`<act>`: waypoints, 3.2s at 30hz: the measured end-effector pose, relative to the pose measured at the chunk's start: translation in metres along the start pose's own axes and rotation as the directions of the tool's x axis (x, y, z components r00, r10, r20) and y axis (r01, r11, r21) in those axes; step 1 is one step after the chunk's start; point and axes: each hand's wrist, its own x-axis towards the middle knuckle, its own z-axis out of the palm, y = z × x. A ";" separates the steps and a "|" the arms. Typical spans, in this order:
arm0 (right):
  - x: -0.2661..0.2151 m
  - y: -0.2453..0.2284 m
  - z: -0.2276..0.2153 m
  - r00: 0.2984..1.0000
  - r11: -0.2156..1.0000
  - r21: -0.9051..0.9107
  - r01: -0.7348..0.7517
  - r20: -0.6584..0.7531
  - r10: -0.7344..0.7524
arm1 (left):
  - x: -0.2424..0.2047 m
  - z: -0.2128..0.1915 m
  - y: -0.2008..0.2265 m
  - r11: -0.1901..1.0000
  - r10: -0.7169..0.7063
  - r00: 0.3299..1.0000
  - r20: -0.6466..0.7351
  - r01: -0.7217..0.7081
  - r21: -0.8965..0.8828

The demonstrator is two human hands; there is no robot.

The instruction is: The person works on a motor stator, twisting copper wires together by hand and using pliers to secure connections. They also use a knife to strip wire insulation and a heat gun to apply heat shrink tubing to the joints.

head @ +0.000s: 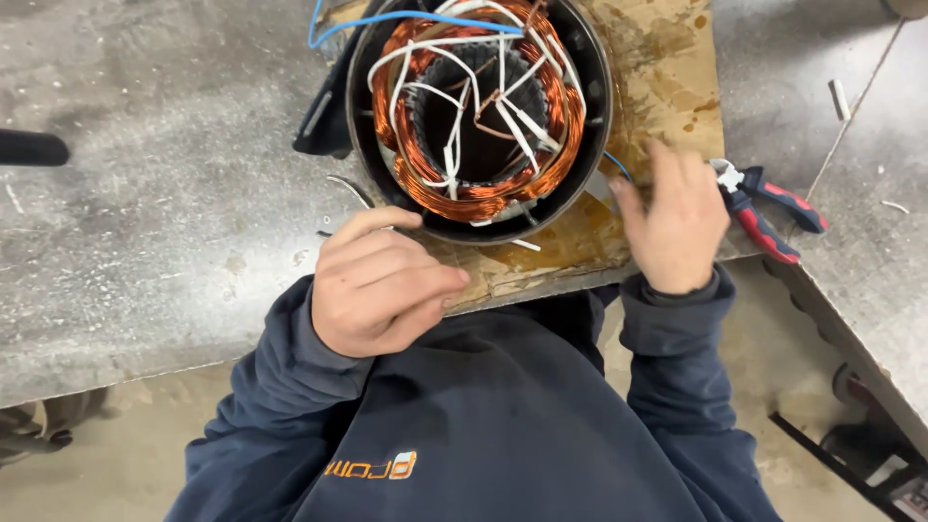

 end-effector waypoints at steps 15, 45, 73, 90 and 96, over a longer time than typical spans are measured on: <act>0.014 -0.015 0.012 0.997 0.998 -0.026 0.050 -0.055 -0.051 | -0.009 0.010 0.011 0.999 -0.037 0.999 0.011 0.038 -0.029; -0.047 -0.095 -0.031 0.948 0.706 0.634 0.315 -0.242 -0.207 | -0.047 -0.042 0.031 0.558 -0.403 0.802 -0.440 -0.166 -0.813; 0.050 -0.084 -0.058 0.923 0.828 0.468 0.309 0.065 -0.380 | 0.013 0.019 0.018 0.954 -0.296 0.944 -0.144 0.299 -0.001; 0.033 -0.094 -0.039 0.930 0.826 0.448 0.341 -0.033 -0.366 | 0.008 0.023 0.025 0.891 -0.288 0.930 -0.229 0.348 0.291; 0.027 -0.094 -0.032 0.937 0.847 0.402 0.347 -0.115 -0.329 | 0.010 0.030 0.026 0.892 -0.185 0.961 -0.205 0.252 0.375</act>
